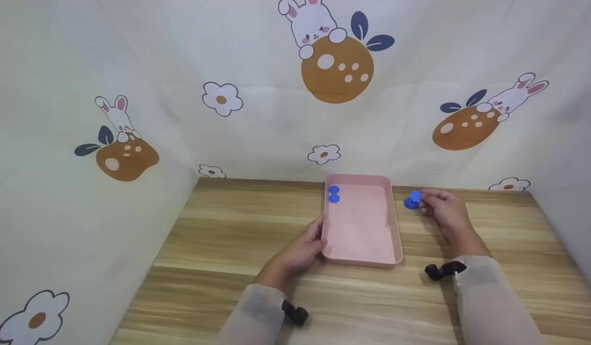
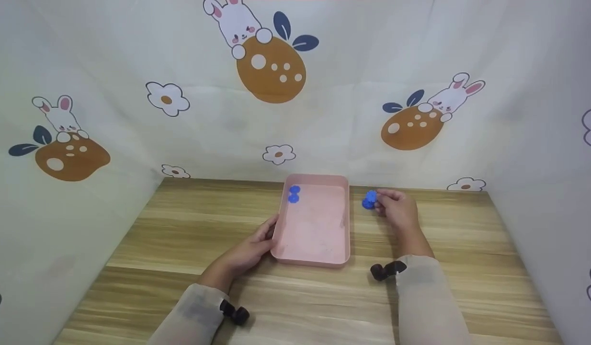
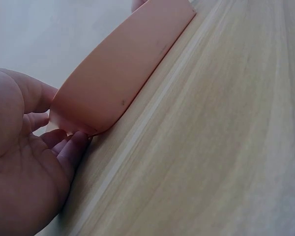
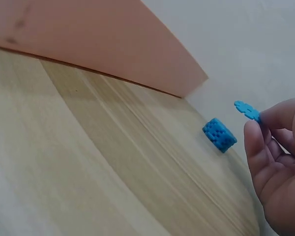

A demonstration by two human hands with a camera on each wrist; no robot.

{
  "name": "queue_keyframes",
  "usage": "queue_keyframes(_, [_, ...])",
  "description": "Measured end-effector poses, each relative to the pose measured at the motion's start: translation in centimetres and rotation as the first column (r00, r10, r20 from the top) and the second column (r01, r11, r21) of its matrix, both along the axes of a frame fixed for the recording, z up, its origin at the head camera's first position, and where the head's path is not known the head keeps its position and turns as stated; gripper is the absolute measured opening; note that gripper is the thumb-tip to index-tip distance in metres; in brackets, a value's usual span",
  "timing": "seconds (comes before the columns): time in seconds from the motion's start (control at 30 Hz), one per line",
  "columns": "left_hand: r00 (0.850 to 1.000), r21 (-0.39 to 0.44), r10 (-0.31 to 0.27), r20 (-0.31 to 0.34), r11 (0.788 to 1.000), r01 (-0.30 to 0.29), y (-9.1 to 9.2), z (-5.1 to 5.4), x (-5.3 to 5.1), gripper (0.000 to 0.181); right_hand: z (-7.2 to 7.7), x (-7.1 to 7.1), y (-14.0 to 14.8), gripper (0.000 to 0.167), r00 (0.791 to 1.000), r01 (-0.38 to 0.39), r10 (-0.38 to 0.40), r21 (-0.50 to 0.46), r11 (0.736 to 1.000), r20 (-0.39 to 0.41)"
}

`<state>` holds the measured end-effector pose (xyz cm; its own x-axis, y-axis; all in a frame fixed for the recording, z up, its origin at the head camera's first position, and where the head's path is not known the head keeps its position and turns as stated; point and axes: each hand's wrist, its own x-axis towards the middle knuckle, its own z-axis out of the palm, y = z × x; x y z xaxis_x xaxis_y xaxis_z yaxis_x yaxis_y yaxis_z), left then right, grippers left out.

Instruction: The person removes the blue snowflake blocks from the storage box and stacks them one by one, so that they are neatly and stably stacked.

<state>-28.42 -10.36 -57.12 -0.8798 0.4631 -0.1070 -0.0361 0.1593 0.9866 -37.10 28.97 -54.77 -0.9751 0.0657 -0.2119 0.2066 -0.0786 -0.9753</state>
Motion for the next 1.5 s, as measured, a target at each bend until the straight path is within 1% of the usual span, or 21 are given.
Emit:
queue_keyframes(0.07, [1.000, 0.017, -0.004, 0.002, 1.000, 0.004, 0.0, 0.0, 0.0, 0.071, 0.1, 0.2, -0.1, 0.033, 1.000, -0.002, 0.002, 0.020, 1.000, 0.006])
queue_keyframes(0.13, [1.000, 0.004, -0.003, -0.001, 1.000, 0.003, 0.0, 0.0, 0.0, 0.071, -0.2, 0.0, 0.0, 0.036, 1.000, -0.004, 0.003, 0.045, 0.999, 0.005])
queue_keyframes(0.3, [1.000, -0.027, 0.005, -0.007, 1.000, -0.005, 0.0, 0.1, 0.0, 0.071, -1.9, -1.0, 0.3, 0.041, 1.000, 0.002, -0.002, 0.114, 0.994, 0.000])
queue_keyframes(0.43, [1.000, -0.046, 0.024, 0.003, 0.999, -0.024, 0.1, 0.2, 0.0, 0.071, -2.6, -1.4, 0.5, 0.041, 1.000, 0.014, -0.016, 0.179, 0.984, 0.005])
queue_keyframes(0.57, [0.999, -0.056, 0.037, 0.009, 0.998, -0.037, 0.1, 0.1, 0.0, 0.070, -2.8, -1.4, 0.4, 0.041, 0.999, 0.021, -0.026, 0.218, 0.976, 0.020])
queue_keyframes(0.83, [1.000, -0.043, 0.030, -0.001, 0.999, -0.030, 0.1, 0.0, 0.0, 0.070, -2.7, -1.4, 0.3, 0.039, 0.999, 0.025, -0.031, 0.204, 0.979, 0.029])
queue_keyframes(0.93, [1.000, -0.024, 0.014, -0.011, 1.000, -0.014, 0.1, 0.0, 0.0, 0.071, -2.8, -1.5, 0.3, 0.041, 0.999, 0.023, -0.030, 0.202, 0.979, 0.029])
queue_keyframes(1.07, [0.999, 0.002, -0.010, -0.041, 1.000, 0.010, 0.1, 0.1, 0.0, 0.071, -2.9, -1.6, 0.3, 0.043, 0.999, 0.021, -0.027, 0.218, 0.976, 0.024])
queue_keyframes(1.33, [1.000, -0.010, 0.012, -0.022, 1.000, -0.012, 0.2, 0.0, 0.0, 0.071, -2.9, -1.6, 0.2, 0.043, 0.999, 0.010, -0.018, 0.262, 0.965, 0.027])
queue_keyframes(1.5, [1.000, -0.051, 0.021, -0.013, 0.998, -0.021, 0.1, 0.1, 0.0, 0.071, -2.9, -1.6, 0.2, 0.044, 0.999, 0.007, -0.020, 0.278, 0.961, 0.043])
